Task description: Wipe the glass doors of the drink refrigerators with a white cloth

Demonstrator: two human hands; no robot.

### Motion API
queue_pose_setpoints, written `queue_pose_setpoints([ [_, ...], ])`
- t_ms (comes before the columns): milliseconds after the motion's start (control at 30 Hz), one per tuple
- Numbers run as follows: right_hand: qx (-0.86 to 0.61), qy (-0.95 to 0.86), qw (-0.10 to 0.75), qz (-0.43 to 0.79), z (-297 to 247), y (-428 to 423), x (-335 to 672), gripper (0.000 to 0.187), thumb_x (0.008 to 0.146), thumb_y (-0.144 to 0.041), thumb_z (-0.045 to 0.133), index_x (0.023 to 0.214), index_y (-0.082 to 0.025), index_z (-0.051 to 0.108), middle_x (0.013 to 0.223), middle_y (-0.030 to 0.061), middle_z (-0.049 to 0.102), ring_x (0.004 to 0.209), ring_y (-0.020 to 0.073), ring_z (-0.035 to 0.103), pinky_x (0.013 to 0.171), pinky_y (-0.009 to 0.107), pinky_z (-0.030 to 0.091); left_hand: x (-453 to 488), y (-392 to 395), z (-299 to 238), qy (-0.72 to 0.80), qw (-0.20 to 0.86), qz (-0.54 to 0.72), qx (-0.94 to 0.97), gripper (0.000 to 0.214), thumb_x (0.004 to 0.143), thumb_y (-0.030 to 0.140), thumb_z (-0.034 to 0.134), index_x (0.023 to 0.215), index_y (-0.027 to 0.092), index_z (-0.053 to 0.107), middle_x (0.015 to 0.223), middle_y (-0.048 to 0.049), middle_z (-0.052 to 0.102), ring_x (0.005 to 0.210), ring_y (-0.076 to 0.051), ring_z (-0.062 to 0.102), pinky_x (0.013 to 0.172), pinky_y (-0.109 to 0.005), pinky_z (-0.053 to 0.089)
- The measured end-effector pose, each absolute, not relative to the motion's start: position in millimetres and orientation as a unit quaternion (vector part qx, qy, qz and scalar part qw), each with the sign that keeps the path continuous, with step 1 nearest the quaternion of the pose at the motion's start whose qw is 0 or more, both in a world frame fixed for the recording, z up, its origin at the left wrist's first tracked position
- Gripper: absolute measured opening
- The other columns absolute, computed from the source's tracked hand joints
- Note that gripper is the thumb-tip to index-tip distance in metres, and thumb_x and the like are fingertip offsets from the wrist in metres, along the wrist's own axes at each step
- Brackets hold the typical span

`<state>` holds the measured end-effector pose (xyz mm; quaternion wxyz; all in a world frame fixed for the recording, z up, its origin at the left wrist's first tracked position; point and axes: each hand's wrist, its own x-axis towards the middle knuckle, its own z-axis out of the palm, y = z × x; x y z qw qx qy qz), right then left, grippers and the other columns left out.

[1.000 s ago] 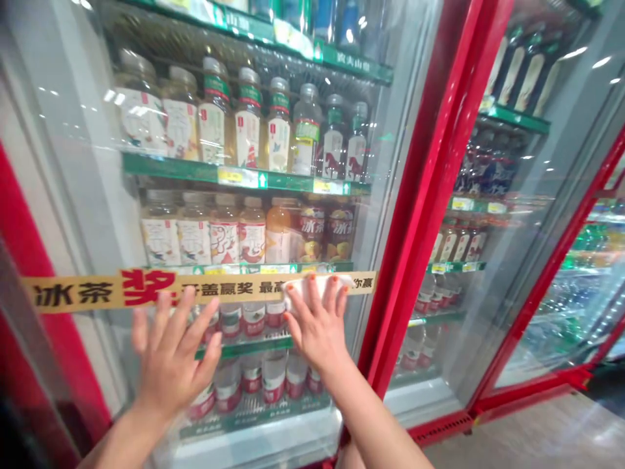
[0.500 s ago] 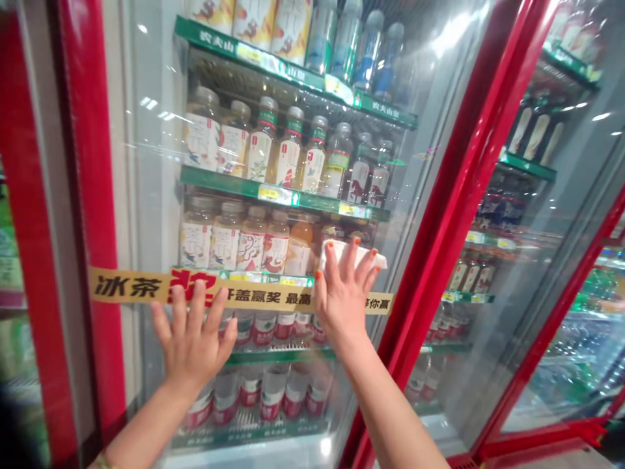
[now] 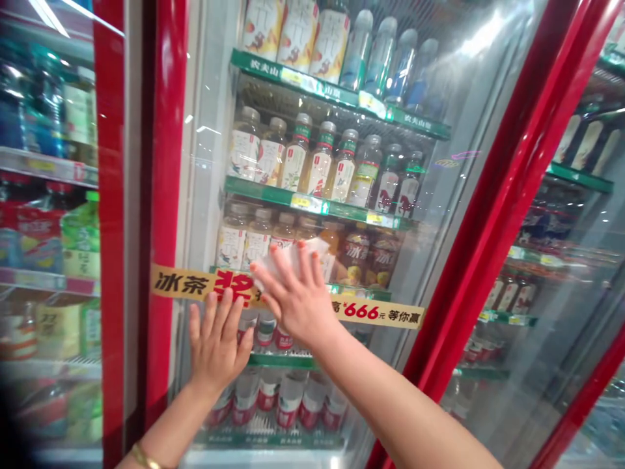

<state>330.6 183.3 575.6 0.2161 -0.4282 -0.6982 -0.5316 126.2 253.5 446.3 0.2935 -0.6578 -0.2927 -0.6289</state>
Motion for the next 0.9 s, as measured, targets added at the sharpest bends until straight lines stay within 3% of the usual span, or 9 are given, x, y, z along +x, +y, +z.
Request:
queue_pose_setpoints([
  [100, -0.337, -0.767, 0.119, -0.533, 580, 186, 322, 0.081, 0.109, -0.055, 0.063, 0.179, -0.043, 0.024, 0.189, -0.0063, 0.023, 0.179, 0.0369, 0.001, 0.144, 0.064, 0.026, 127, 255, 442, -0.316, 0.295, -0.631, -0.644, 0.081, 0.11, 0.039, 0.053, 0.179, 0.015, 0.019, 0.188, -0.0114, 0.012, 0.178, -0.029, 0.007, 0.146, -0.057, 0.001],
  [200, -0.398, -0.72, 0.193, -0.535, 618, 193, 314, 0.08, 0.109, -0.045, 0.064, 0.179, -0.046, 0.025, 0.19, -0.0034, 0.021, 0.178, 0.042, 0.002, 0.141, 0.076, 0.019, 128, 255, 440, -0.331, 0.308, -0.625, -0.637, 0.084, 0.108, 0.041, 0.056, 0.178, 0.012, 0.02, 0.188, -0.0162, 0.011, 0.178, -0.032, 0.006, 0.145, -0.06, 0.0],
  [300, -0.401, -0.706, 0.255, -0.525, 645, 209, 286, 0.076, 0.108, -0.045, 0.064, 0.178, -0.043, 0.032, 0.191, 0.0022, 0.019, 0.176, 0.0496, 0.0, 0.137, 0.084, 0.017, 127, 256, 438, -0.318, 0.301, -0.636, -0.636, 0.085, 0.108, 0.038, 0.056, 0.179, 0.011, 0.017, 0.188, -0.0175, 0.011, 0.178, -0.032, 0.006, 0.146, -0.06, 0.002],
  [467, -0.253, -0.803, 0.101, -0.53, 624, 218, 266, 0.067, 0.108, -0.054, 0.065, 0.171, -0.042, 0.047, 0.185, -0.0014, 0.037, 0.175, 0.0404, 0.022, 0.142, 0.066, 0.025, 125, 259, 433, -0.288, 0.282, -0.667, -0.627, 0.09, 0.108, 0.038, 0.053, 0.179, 0.009, 0.006, 0.188, -0.0224, 0.005, 0.178, -0.035, 0.007, 0.145, -0.063, 0.006],
  [533, -0.264, -0.796, 0.1, -0.535, 628, 214, 272, 0.066, 0.108, -0.053, 0.064, 0.171, -0.043, 0.047, 0.185, -0.0011, 0.037, 0.175, 0.0397, 0.022, 0.142, 0.066, 0.023, 127, 259, 434, -0.297, 0.288, -0.659, -0.628, 0.09, 0.108, 0.04, 0.053, 0.179, 0.008, 0.006, 0.188, -0.023, 0.007, 0.178, -0.036, 0.007, 0.144, -0.064, 0.005],
  [633, -0.348, -0.751, 0.176, -0.533, 651, 212, 270, 0.072, 0.108, -0.049, 0.065, 0.175, -0.042, 0.039, 0.189, 0.0036, 0.025, 0.176, 0.0473, 0.012, 0.139, 0.08, 0.014, 129, 258, 437, -0.33, 0.299, -0.635, -0.632, 0.088, 0.107, 0.041, 0.055, 0.179, 0.01, 0.015, 0.187, -0.0219, 0.009, 0.178, -0.037, 0.004, 0.144, -0.065, 0.005],
  [700, -0.366, -0.752, 0.179, -0.518, 654, 214, 264, 0.077, 0.107, -0.05, 0.066, 0.177, -0.045, 0.033, 0.191, 0.0014, 0.017, 0.176, 0.0481, 0.007, 0.138, 0.083, 0.009, 127, 257, 436, -0.34, 0.294, -0.63, -0.633, 0.088, 0.105, 0.04, 0.058, 0.179, 0.013, 0.018, 0.187, -0.0212, 0.01, 0.178, -0.037, 0.006, 0.144, -0.066, 0.008],
  [833, -0.322, -0.823, 0.04, -0.466, 629, 204, 276, 0.079, 0.107, -0.053, 0.067, 0.175, -0.055, 0.026, 0.189, -0.0115, 0.021, 0.177, 0.0357, 0.015, 0.145, 0.067, 0.016, 114, 255, 414, -0.356, 0.273, -0.614, -0.65, 0.091, 0.102, 0.042, 0.068, 0.179, 0.028, 0.022, 0.186, -0.0131, 0.022, 0.178, -0.033, 0.011, 0.145, -0.065, 0.008],
  [900, -0.339, -0.821, 0.022, -0.458, 625, 193, 292, 0.081, 0.107, -0.053, 0.068, 0.174, -0.056, 0.023, 0.188, -0.0125, 0.021, 0.177, 0.035, 0.016, 0.145, 0.067, 0.015, 107, 255, 396, -0.363, 0.28, -0.603, -0.653, 0.09, 0.101, 0.044, 0.07, 0.178, 0.032, 0.026, 0.186, -0.0096, 0.026, 0.178, -0.032, 0.011, 0.145, -0.064, 0.004],
])
